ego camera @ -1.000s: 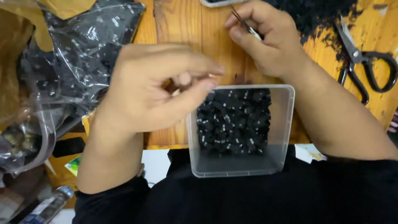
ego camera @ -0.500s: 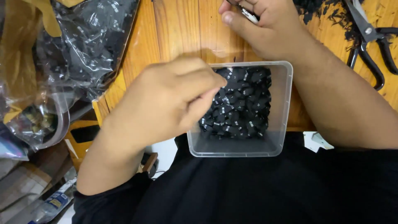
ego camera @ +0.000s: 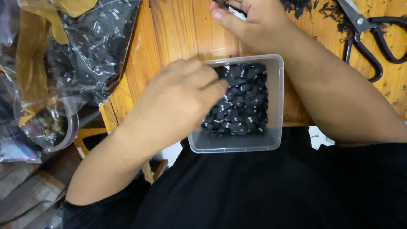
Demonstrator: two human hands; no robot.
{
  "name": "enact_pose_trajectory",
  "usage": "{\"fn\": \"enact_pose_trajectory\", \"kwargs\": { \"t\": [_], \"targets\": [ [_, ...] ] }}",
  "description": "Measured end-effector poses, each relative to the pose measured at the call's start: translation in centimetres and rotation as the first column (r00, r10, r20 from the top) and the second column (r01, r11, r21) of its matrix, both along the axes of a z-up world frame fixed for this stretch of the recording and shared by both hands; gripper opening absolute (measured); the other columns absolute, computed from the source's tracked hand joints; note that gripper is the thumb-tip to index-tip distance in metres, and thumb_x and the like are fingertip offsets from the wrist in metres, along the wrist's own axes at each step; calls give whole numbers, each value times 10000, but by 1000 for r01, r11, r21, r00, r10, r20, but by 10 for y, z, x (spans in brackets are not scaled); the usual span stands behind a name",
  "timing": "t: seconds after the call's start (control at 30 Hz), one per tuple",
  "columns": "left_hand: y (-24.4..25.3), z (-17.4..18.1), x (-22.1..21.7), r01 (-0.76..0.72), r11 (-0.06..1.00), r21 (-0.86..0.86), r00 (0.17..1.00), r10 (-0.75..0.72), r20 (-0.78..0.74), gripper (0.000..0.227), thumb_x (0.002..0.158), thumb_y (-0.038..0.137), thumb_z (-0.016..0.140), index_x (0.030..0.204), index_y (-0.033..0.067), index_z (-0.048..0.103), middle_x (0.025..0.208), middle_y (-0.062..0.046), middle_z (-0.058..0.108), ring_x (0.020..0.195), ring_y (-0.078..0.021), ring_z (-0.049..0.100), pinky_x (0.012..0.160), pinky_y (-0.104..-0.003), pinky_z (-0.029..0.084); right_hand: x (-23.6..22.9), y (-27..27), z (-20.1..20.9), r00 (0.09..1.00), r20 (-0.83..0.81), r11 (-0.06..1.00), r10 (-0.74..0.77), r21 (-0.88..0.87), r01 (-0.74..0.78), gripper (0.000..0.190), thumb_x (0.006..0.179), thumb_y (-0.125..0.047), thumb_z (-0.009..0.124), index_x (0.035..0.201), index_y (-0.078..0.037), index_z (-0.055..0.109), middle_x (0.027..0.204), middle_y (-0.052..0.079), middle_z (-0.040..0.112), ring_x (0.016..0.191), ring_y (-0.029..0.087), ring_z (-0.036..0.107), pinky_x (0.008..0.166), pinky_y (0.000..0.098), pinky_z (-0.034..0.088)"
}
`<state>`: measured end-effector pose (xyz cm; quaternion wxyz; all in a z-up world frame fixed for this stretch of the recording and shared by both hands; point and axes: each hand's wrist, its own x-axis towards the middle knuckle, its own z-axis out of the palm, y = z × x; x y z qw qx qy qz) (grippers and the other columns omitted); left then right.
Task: The person uses a small knife to trim the edges of small black fabric pieces with white text. They pick up each piece from a clear plastic container, trim it, and place it back into the container. The workspace is a wooden table with several other containers of similar fabric pieces and a pair of scissors nearby.
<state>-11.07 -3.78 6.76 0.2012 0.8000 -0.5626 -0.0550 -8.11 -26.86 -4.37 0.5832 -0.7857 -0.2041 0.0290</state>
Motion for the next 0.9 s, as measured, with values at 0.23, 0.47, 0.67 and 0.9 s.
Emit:
{"fn": "enact_pose_trajectory", "kwargs": {
  "t": [0.23,0.47,0.67,0.9],
  "targets": [
    [-11,7,-5,-103,986,-132,987,85,-138,178,949,-92,659,1110,-45,720,1007,-134,660,854,-241,678,644,-363,623,5,-4,5,988,156,995,12,-99,4,259,1206,-113,451,1166,50,649,1100,119,631,1043,238,602,934,373,460],
    [-56,-29,-27,-203,931,303,978,177,111,149,807,32,622,905,111,700,784,-41,648,446,-336,650,384,-484,435,4,-4,4,989,150,993,-12,-117,30,195,1168,-118,520,1134,21,653,1006,86,652,911,196,582,806,348,423],
    [-63,-44,-31,-210,924,321,974,169,152,88,814,83,644,821,156,693,745,-32,639,472,-316,659,355,-464,466,2,-5,5,997,54,995,-49,-81,54,177,1153,-189,570,1138,-32,650,908,10,641,802,114,558,732,287,422],
    [-57,-26,-20,-260,933,248,960,277,-36,183,963,304,640,816,196,652,776,16,606,587,-301,647,416,-504,422,7,-7,11,998,34,999,-45,27,44,182,1126,-165,567,1147,-5,651,1103,67,710,1067,168,669,966,295,498]
  ]
}}
